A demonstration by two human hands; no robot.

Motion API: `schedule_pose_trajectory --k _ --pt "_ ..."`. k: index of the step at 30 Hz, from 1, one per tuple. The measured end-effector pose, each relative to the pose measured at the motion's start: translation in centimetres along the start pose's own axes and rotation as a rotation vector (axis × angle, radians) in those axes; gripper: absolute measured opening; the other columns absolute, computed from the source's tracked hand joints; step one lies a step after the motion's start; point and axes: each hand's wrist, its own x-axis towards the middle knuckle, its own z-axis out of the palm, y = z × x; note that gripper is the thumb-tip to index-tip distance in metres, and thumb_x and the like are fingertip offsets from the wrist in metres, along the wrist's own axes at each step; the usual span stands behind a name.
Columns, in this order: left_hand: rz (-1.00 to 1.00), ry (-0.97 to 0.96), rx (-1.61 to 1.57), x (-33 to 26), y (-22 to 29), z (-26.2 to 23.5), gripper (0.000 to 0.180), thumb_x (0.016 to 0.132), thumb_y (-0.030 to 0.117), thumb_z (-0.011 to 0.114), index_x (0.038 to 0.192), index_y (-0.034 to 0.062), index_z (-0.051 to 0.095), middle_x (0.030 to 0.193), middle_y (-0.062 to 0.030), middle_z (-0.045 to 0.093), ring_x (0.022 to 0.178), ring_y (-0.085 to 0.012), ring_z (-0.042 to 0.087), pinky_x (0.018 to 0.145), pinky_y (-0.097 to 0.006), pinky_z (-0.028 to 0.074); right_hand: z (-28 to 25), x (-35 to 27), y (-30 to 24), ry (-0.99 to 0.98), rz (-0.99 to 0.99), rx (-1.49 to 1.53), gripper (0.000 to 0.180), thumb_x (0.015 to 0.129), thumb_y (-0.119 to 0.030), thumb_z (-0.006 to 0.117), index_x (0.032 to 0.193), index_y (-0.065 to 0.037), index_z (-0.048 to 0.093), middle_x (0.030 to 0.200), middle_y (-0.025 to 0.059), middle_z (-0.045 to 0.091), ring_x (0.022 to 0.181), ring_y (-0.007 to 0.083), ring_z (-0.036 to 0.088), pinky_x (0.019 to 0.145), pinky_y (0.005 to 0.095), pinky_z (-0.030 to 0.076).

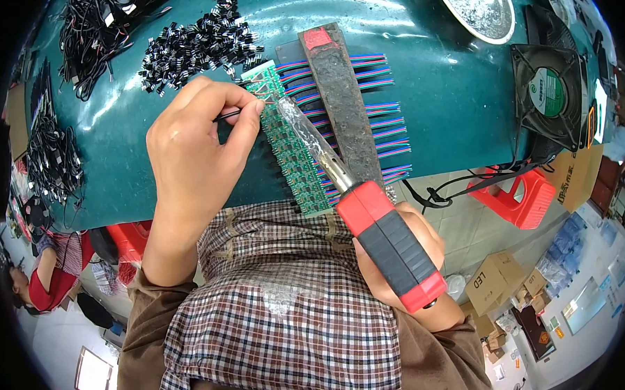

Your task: The person solders wires onto a light-emitting diode (LED) circuit board using a soldering gun and tin solder.

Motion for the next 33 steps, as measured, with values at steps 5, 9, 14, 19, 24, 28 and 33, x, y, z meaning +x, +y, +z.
schedule_pose_trajectory --k 5,9,14,19,24,28,33 --pt "0.003 0.011 0.001 0.0 0.0 0.1 0.013 0.076 0.008 0.077 0.074 0.0078 0.064 0.070 -0.0038 0.059 0.061 -0.0207 0.063 0.053 -0.033 0.047 -0.1 0.3 -0.1 -0.016 -0.006 -0.018 0.024 0.069 0.006 0.075 0.090 -0.001 0.067 0.083 0.0097 0.060 0.067 0.0271 0.061 0.057 0.0336 0.049" --pt "-0.002 0.004 0.007 0.0 0.0 0.0 0.013 0.076 0.008 0.077 0.074 0.0080 0.064 0.070 -0.0040 0.059 0.061 -0.0212 0.063 0.053 -0.034 0.047 -0.1 0.1 0.1 -0.012 -0.017 -0.017 0.023 0.071 0.005 0.075 0.091 -0.001 0.067 0.084 0.0106 0.060 0.069 0.0279 0.061 0.058 0.0341 0.049" --pt "-0.006 0.007 -0.005 -0.1 -0.1 0.1 0.013 0.076 0.008 0.077 0.073 0.0079 0.064 0.069 -0.0040 0.059 0.060 -0.0214 0.063 0.052 -0.034 0.047 -0.2 -0.7 0.3 0.032 0.087 0.088 0.021 0.074 0.001 0.075 0.093 -0.001 0.066 0.085 0.0113 0.061 0.070 0.0281 0.060 0.060 0.0354 0.049" --pt "-0.011 0.009 -0.003 0.0 0.0 0.1 0.014 0.076 0.008 0.077 0.073 0.0080 0.063 0.069 -0.0041 0.058 0.060 -0.0214 0.062 0.052 -0.034 0.047 -0.5 -0.9 0.5 -0.017 0.068 0.058 0.021 0.075 -0.001 0.075 0.094 -0.001 0.066 0.088 0.0119 0.062 0.072 0.0285 0.061 0.062 0.0356 0.050" --pt "-0.008 0.008 -0.018 -0.1 -0.1 0.1 0.011 0.078 0.007 0.079 0.078 0.0055 0.068 0.074 -0.0026 0.063 0.053 -0.0134 0.052 0.048 -0.028 0.039 -0.4 -0.8 0.2 -0.005 0.082 0.064 0.023 0.075 -0.001 0.075 0.096 -0.001 0.066 0.090 0.0126 0.063 0.073 0.0292 0.062 0.063 0.0361 0.051" --pt "-0.010 0.004 -0.017 -0.1 -0.1 0.0 0.011 0.077 0.007 0.079 0.078 0.0055 0.068 0.074 -0.0027 0.063 0.053 -0.0135 0.053 0.049 -0.028 0.040 -0.4 -1.2 0.3 0.006 0.084 0.043 0.025 0.075 -0.001 0.075 0.098 0.000 0.066 0.092 0.0131 0.064 0.075 0.0300 0.063 0.064 0.0370 0.051" --pt "-0.011 0.000 -0.033 0.0 0.1 -0.1 0.013 0.077 0.007 0.078 0.076 0.0064 0.065 0.071 -0.0032 0.061 0.059 -0.0167 0.062 0.052 -0.030 0.045 -0.6 -1.8 0.3 0.013 0.160 0.083 0.026 0.078 -0.006 0.076 0.102 0.000 0.067 0.095 0.0148 0.065 0.079 0.0313 0.065 0.068 0.0375 0.053"
